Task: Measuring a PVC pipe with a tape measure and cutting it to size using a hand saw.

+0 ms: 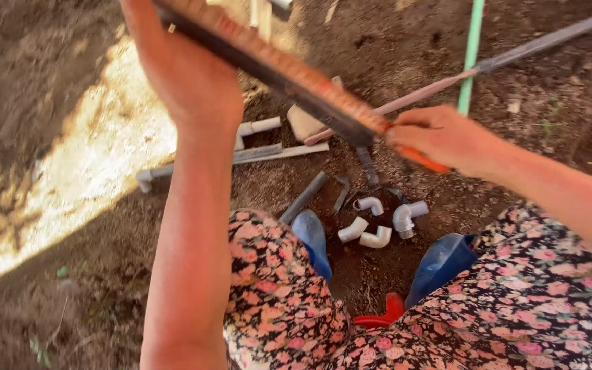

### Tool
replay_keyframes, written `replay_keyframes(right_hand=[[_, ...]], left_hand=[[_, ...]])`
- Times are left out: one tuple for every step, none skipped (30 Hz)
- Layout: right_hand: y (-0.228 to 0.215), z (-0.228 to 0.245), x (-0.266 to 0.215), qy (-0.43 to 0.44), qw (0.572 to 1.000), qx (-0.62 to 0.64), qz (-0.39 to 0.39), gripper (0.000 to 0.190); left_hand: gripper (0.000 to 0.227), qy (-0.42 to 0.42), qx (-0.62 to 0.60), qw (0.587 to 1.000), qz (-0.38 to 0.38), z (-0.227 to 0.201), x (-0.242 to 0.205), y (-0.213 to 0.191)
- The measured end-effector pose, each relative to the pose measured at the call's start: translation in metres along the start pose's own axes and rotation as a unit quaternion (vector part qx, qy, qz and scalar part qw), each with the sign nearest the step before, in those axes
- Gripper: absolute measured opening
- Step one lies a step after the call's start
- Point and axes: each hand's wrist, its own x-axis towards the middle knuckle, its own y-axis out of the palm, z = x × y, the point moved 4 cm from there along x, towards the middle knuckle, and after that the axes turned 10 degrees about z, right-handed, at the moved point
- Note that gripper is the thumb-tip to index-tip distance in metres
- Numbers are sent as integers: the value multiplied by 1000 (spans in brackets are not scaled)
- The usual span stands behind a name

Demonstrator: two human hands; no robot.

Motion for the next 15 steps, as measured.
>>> replay_keyframes(right_hand=[[-3,1,-4,-18,1000,-3,-26,24],[-7,5,-7,-39,998,-6,-51,26],[-9,3,-5,-44,998,-15,-38,26],[-16,0,-5,-57,995,25,-73,22],[-24,-2,-4,-69,990,66,-108,21],[-28,-11,1,-73,990,63,-102,21],[-36,-16,5,-117,982,51,-138,19],[-45,-23,6,-159,970,42,-178,17],[-48,-25,11,-162,970,41,-176,17],[-51,-30,16,-142,976,26,-163,20],[-55,-35,21,-122,981,11,-149,26],[-53,-33,21,-120,981,11,-153,26],[-52,-32,21,-113,980,37,-162,21],[-52,-34,20,-105,978,62,-172,18],[-50,-27,17,-101,977,61,-176,18]], left_hand=[[32,-13,-2,999,-45,-2,-5,-12],[38,-22,-4,996,-89,-5,-9,-24],[38,-14,5,995,-101,-9,-13,-37],[46,-31,-6,987,-158,-11,-18,-52],[56,-47,-17,975,-214,-13,-23,-65],[56,-41,-13,975,-218,-14,-24,-77],[65,-59,-28,961,-269,-12,-27,-90],[75,-80,-46,944,-316,-7,-30,-102],[75,-77,-45,945,-316,-4,-42,-119],[62,-91,-63,895,-432,4,-63,-142],[50,-105,-80,831,-541,13,-85,-162],[50,-108,-82,831,-539,20,-98,-183],[44,-128,-70,796,-587,29,-116,-204],[40,-150,-59,757,-633,40,-136,-224],[40,-155,-62,757,-632,51,-142,-259]])
